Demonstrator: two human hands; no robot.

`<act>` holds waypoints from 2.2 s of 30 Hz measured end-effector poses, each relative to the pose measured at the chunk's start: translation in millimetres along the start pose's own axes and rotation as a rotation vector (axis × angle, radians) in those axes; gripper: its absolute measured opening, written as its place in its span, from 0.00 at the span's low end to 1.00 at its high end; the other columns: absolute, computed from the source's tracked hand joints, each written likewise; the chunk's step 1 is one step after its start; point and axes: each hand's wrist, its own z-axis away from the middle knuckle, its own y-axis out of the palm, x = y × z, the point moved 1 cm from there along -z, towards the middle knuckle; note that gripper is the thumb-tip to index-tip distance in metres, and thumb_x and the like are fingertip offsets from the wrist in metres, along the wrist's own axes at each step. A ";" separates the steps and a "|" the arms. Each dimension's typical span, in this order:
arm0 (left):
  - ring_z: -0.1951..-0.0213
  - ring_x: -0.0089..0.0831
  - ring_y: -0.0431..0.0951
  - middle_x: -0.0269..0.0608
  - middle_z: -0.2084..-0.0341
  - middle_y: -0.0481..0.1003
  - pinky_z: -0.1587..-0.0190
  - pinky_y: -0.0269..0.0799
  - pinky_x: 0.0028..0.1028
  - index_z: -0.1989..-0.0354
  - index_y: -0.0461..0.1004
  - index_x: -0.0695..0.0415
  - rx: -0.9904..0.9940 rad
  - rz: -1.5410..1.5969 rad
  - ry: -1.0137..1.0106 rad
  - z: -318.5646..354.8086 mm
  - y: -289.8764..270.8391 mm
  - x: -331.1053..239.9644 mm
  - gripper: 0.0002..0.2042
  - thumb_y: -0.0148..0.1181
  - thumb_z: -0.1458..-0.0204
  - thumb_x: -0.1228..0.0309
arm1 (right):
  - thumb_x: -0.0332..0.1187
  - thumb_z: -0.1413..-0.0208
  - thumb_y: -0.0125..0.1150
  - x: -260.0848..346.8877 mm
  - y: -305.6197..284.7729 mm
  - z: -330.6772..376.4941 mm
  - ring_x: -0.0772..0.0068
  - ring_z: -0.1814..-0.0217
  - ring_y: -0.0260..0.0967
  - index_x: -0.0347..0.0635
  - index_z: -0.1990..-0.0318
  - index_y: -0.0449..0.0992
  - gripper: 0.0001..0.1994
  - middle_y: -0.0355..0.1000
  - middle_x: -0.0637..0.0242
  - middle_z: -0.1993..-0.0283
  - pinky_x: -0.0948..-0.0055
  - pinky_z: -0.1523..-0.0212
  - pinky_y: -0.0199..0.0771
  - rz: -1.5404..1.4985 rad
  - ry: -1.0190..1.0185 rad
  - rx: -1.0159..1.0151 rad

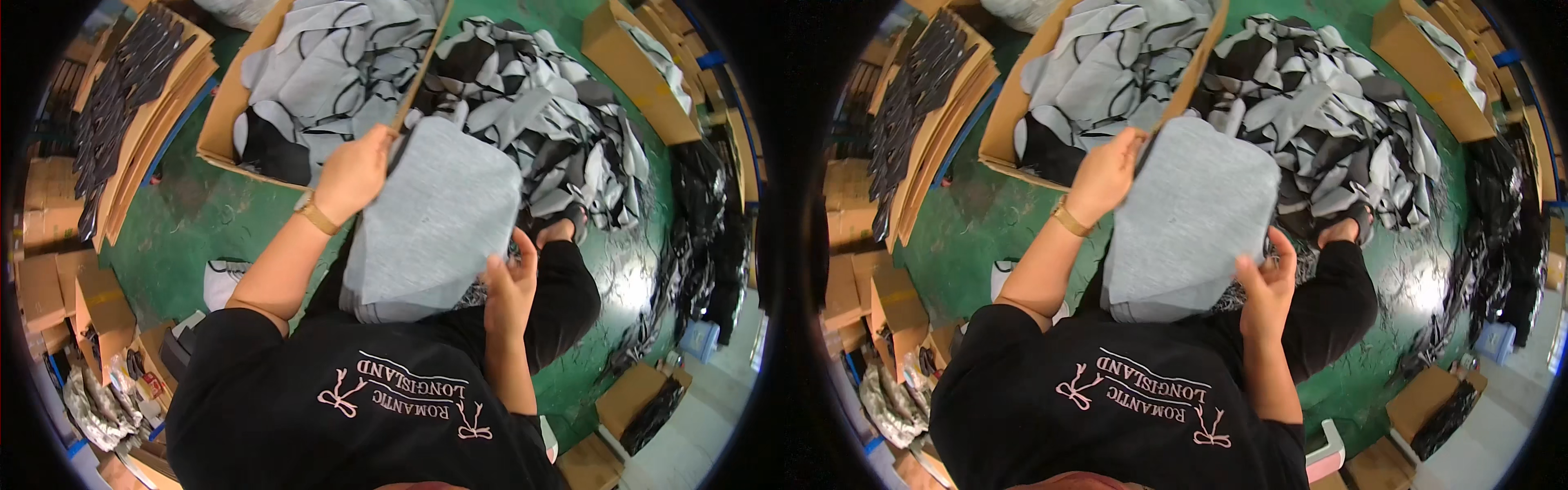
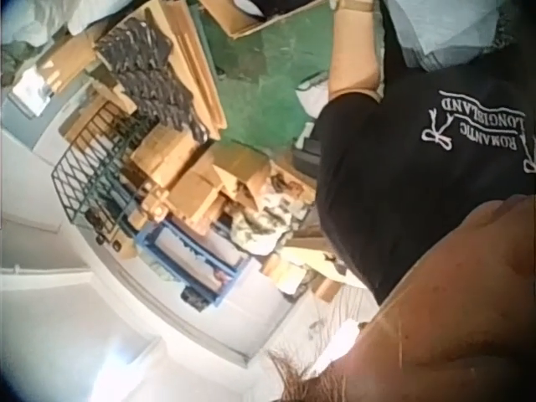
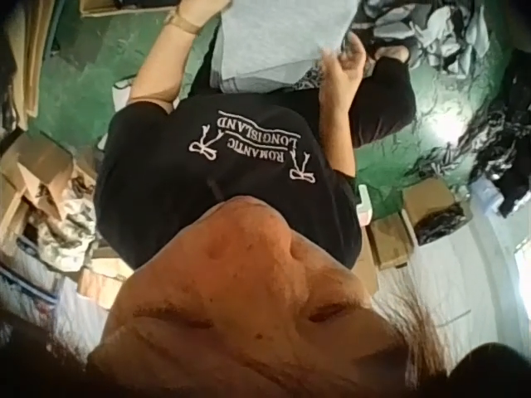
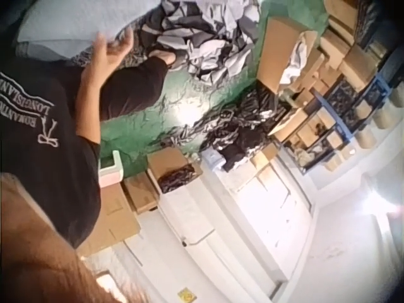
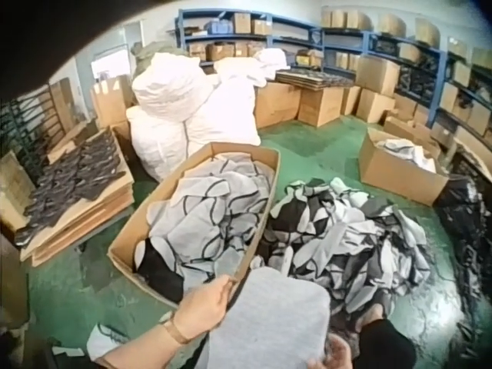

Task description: Sorting and stacking pre-cut fabric pieces from a cardboard box onto a stack.

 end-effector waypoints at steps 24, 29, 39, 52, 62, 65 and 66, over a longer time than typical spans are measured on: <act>0.70 0.30 0.73 0.41 0.70 0.72 0.72 0.68 0.32 0.65 0.69 0.64 -0.498 0.511 -0.878 -91.1 -3.9 367.1 0.15 0.60 0.53 0.64 | 0.47 0.56 0.60 -14.0 99.0 -16.3 0.60 0.33 0.54 0.57 0.47 0.73 0.25 0.61 0.61 0.37 0.41 0.34 0.34 1.430 -0.965 0.622; 0.63 0.30 0.72 0.36 0.66 0.72 0.58 0.68 0.30 0.64 0.71 0.59 -0.666 1.228 -0.506 -96.3 -61.8 257.3 0.10 0.52 0.54 0.70 | 0.46 0.56 0.60 -17.1 96.3 -10.1 0.57 0.34 0.55 0.56 0.47 0.73 0.25 0.61 0.59 0.37 0.40 0.34 0.35 1.415 -1.007 0.607; 0.53 0.27 0.72 0.38 0.54 0.72 0.50 0.67 0.27 0.43 0.64 0.62 0.237 1.651 0.109 21.9 -152.0 -43.0 0.21 0.43 0.42 0.64 | 0.58 0.43 0.45 27.9 97.0 -32.2 0.60 0.35 0.57 0.36 0.39 0.60 0.35 0.62 0.56 0.39 0.58 0.36 0.52 -0.143 -0.198 0.593; 0.67 0.15 0.72 0.29 0.69 0.73 0.63 0.68 0.19 0.61 0.71 0.59 0.315 1.208 -0.209 32.8 -41.8 -63.4 0.10 0.49 0.40 0.65 | 0.39 0.51 0.64 31.6 -22.7 -6.5 0.66 0.47 0.69 0.30 0.46 0.64 0.29 0.70 0.59 0.49 0.68 0.46 0.68 -0.367 0.014 0.442; 0.67 0.27 0.72 0.43 0.71 0.75 0.61 0.67 0.28 0.60 0.72 0.67 0.282 0.341 -0.294 -70.0 34.8 27.7 0.16 0.49 0.42 0.64 | 0.36 0.40 0.45 0.0 -10.4 -173.2 0.66 0.57 0.70 0.34 0.56 0.74 0.15 0.74 0.59 0.59 0.70 0.55 0.66 0.401 -0.070 0.008; 0.61 0.23 0.71 0.39 0.66 0.75 0.55 0.65 0.24 0.59 0.72 0.65 0.183 0.638 -0.271 -22.5 25.7 30.6 0.13 0.46 0.40 0.67 | 0.36 0.37 0.41 -30.4 -14.4 -120.9 0.64 0.56 0.69 0.32 0.56 0.71 0.15 0.72 0.55 0.60 0.71 0.52 0.65 0.550 -0.369 -0.096; 0.60 0.21 0.70 0.36 0.65 0.75 0.53 0.65 0.23 0.59 0.72 0.64 0.204 0.677 -0.222 -14.3 28.0 32.7 0.13 0.44 0.39 0.67 | 0.35 0.36 0.41 -39.0 -16.9 -103.7 0.67 0.57 0.67 0.33 0.57 0.70 0.14 0.71 0.58 0.61 0.72 0.52 0.64 0.457 -0.386 -0.130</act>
